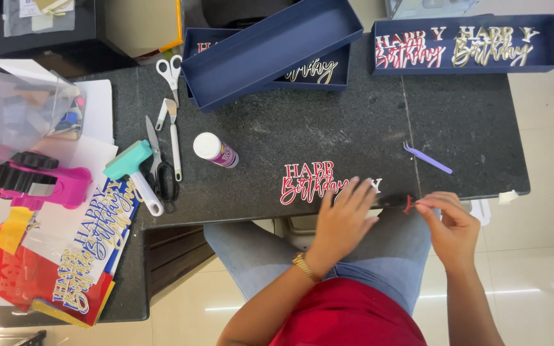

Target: Assembling decorative 'Happy Birthday' signs by gluing individual letters onto a cutout base.

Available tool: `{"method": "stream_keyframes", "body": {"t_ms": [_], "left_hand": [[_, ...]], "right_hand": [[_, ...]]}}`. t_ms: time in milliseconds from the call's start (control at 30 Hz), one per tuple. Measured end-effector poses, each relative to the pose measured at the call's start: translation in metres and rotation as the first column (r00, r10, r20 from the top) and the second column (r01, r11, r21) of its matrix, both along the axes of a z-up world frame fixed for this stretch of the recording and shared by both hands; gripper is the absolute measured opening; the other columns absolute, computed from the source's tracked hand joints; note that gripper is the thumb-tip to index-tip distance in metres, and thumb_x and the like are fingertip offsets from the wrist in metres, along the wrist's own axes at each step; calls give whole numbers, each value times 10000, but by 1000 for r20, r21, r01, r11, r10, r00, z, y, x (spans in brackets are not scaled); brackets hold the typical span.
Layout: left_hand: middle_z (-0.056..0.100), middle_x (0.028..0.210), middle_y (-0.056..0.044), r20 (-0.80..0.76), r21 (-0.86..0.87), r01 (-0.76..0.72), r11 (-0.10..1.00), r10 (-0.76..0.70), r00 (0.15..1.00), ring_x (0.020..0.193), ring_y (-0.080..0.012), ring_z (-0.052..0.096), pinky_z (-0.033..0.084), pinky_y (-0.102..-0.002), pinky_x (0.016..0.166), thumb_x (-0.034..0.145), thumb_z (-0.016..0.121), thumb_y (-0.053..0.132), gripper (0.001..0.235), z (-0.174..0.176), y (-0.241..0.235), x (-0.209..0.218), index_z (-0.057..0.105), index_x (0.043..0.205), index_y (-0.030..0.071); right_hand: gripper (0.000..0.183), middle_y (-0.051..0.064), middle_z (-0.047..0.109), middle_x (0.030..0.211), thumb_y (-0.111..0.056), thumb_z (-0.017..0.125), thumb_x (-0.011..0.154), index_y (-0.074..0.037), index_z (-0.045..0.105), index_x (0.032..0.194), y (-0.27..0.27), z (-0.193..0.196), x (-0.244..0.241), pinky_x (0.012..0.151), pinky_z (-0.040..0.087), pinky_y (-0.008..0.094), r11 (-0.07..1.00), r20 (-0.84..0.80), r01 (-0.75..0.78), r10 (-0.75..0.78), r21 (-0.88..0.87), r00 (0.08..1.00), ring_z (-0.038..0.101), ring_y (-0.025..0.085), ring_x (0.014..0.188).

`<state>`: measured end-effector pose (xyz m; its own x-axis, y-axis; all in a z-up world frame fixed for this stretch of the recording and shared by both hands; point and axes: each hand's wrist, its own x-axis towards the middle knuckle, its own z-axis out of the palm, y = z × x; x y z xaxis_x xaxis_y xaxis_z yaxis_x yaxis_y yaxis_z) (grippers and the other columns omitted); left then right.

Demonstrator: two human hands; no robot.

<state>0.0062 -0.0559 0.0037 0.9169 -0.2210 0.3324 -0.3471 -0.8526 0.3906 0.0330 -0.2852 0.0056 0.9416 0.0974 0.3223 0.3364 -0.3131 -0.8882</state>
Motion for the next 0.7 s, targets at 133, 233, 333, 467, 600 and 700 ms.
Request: {"method": "stream_keyframes", "body": {"t_ms": [133,233,333,467,600,700], "left_hand": [[490,1589,13,-9,273,-43,961,47,999,1464,-180,445,384,-525,1138,826,733,592,841,-7,-25,-2,529,1508,144],[489,1585,17,-19,327,-39,944,48,999,1463,-163,442,382,-541,1137,816,731,621,882,-14,-27,-5,504,1530,155],[485,1592,23,-4,340,-31,940,35,999,1477,-150,433,390,-555,1131,804,755,604,877,-17,-24,-2,513,1525,168],[478,1602,20,15,348,-5,938,0,1000,1487,-134,420,404,-584,1118,800,772,590,847,-18,-22,-2,543,1503,175],[501,1585,50,34,351,34,936,-49,998,1475,-128,433,361,-609,1145,777,801,561,828,-12,-9,1,562,1484,201],[534,1552,38,14,269,103,958,-111,994,1462,-165,454,375,-635,1121,808,803,469,690,-14,3,8,605,1403,182]], "right_hand": [[91,101,684,1005,45,718,981,-18,718,1047,-3,12,-11,964,546,294,979,-240,199,-181,51,954,636,207,1037],[100,92,689,1022,29,724,983,-33,723,1062,-4,9,-13,961,556,282,967,-283,250,-226,49,932,643,189,1037],[80,102,685,1016,29,722,983,-17,720,1049,-3,4,-10,938,549,274,969,-272,240,-215,63,938,640,191,1024],[67,100,675,998,33,720,976,-14,718,1024,-1,7,-9,922,536,262,962,-299,260,-225,85,927,628,188,1021],[66,97,679,1004,27,721,977,-18,715,1026,-1,7,-9,929,542,258,961,-280,256,-219,103,935,637,182,1011],[70,105,687,1021,22,712,984,-28,715,1034,0,-2,-6,912,562,270,955,-312,278,-234,105,921,656,191,1012]]}}
